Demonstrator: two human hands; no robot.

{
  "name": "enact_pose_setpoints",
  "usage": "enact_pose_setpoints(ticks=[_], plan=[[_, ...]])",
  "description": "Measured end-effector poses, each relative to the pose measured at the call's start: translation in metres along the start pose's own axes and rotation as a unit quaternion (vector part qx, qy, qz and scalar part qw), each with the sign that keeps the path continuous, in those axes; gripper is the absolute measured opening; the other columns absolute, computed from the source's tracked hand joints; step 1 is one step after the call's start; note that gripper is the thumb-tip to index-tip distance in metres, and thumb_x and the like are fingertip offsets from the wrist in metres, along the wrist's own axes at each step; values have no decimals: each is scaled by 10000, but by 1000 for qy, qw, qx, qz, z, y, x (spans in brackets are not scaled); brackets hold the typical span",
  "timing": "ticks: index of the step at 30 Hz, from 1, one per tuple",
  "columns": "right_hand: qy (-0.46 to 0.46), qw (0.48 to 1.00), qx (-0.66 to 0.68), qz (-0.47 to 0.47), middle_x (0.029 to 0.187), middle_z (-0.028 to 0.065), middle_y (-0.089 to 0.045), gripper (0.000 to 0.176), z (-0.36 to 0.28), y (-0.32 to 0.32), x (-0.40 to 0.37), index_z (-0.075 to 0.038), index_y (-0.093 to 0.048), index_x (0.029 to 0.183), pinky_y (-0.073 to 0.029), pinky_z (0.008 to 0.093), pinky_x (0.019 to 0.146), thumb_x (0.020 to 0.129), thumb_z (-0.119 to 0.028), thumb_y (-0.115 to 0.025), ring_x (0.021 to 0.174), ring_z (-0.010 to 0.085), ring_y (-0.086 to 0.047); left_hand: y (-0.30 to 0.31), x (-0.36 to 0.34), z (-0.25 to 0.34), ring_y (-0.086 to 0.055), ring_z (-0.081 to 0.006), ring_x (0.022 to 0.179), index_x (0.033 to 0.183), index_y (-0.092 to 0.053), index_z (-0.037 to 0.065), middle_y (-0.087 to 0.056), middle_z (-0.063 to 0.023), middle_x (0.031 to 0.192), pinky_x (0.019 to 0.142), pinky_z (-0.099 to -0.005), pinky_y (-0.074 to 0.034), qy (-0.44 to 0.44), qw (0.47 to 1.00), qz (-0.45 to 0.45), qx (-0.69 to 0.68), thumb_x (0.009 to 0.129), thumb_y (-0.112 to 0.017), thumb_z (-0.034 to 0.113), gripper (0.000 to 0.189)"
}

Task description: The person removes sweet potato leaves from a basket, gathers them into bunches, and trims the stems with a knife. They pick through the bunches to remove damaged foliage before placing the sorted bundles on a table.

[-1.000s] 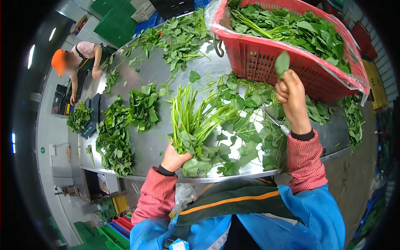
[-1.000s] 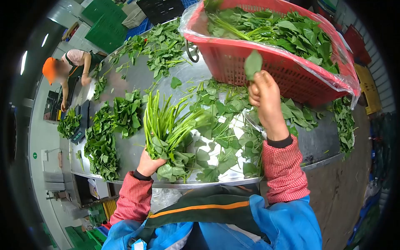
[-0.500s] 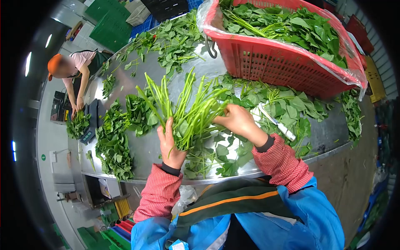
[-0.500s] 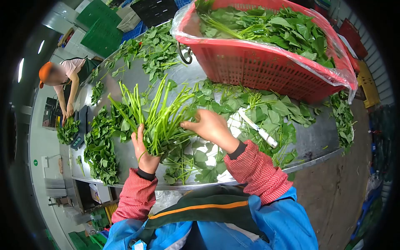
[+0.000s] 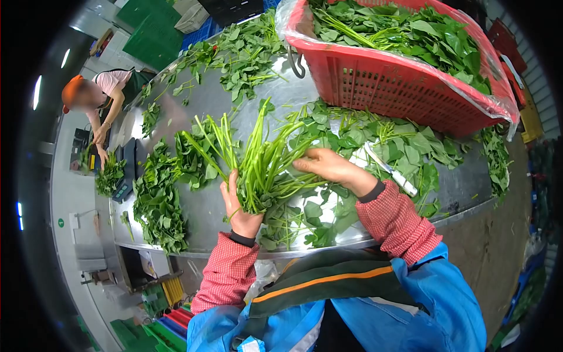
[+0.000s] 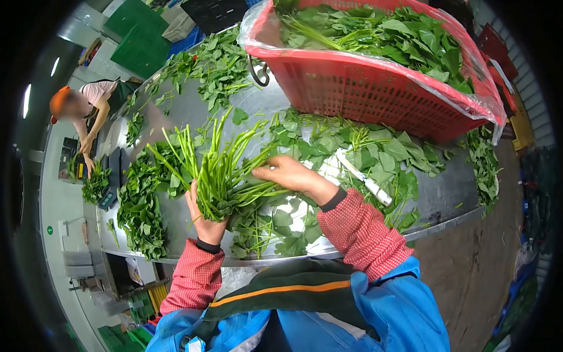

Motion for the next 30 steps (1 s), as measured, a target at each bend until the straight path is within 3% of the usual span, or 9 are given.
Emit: enact_pose_setpoints(ticks=[5,6,9,11,13,19,22,26,30], plan=[[93,991,77,51,878,24,-682,210,-1,34,-12,-64,-674,996,-457,234,561,874,-235,-682,679,56,-571,5,2,-8,-460,-413,1124,1370,-393,-5,-498,-190,1299,1032,-496,-339,-35,998,-12,57,644,-798,104,839],[-10,964,258,57,855,21,-676,205,-27,50,-35,-84,-651,1020,-450,223,524,880,-232,-680,661,73,-582,7,2,-9,-460,-411,1125,1359,-403,-4,-501,-185,1293,1034,-490,-339,-16,999,-9,34,639,-796,103,827],[186,856,479,-53,810,17,-631,216,-29,105,-54,-53,-646,988,-471,262,560,890,-242,-679,646,117,-589,12,0,-12,-457,-405,1132,1339,-425,-2,-507,-176,1280,1036,-477,-341,13,1000,5,-3,629,-792,106,807],[117,980,157,35,792,22,-612,251,-23,102,-49,-41,-663,929,-472,302,598,865,-281,-699,668,160,-592,13,-2,-12,-447,-403,1144,1327,-442,-1,-500,-179,1287,1027,-476,-353,6,1000,1,-1,631,-791,114,787],[129,915,-348,160,826,54,-595,323,-41,82,-52,-38,-697,867,-468,370,728,796,-351,-735,816,243,-592,14,-2,-12,-443,-406,1146,1317,-456,-1,-494,-182,1295,1019,-478,-361,-9,1000,-13,7,635,-792,119,770],[256,843,-461,101,921,115,-615,374,-70,5,-24,-68,-713,954,-460,394,824,792,-405,-711,929,260,-580,8,1,-3,-469,-424,1093,1348,-412,-25,-527,-200,1249,1000,-487,-372,-69,996,-47,10,648,-796,106,809],[149,985,-49,65,864,112,-630,300,-55,11,-10,-25,-679,975,-495,378,783,867,-305,-667,810,225,-620,11,0,-5,-476,-416,1085,1361,-393,-30,-536,-204,1224,991,-474,-384,-41,997,-48,-39,656,-789,104,820],[160,854,494,-43,594,-45,-351,303,-65,66,-33,-107,-418,748,-378,259,529,1008,-263,-433,544,95,-396,16,-11,-20,-473,-403,1098,1375,-371,-27,-515,-205,1235,988,-456,-392,-10,998,-38,-45,652,-776,100,838],[15,977,182,107,604,-65,-366,362,-36,84,-57,-140,-475,759,-250,197,439,1004,-404,-447,510,24,-329,18,-19,-34,-471,-399,1090,1379,-366,-18,-509,-199,1218,990,-455,-389,25,999,-16,-41,636,-772,89,854]])
Point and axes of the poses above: each hand's wrist, its own x-axis towards the middle knuckle, its own y-axis out of the back of the hand, z = x × y, the point moved 2 cm from there along x, towards the middle knuckle
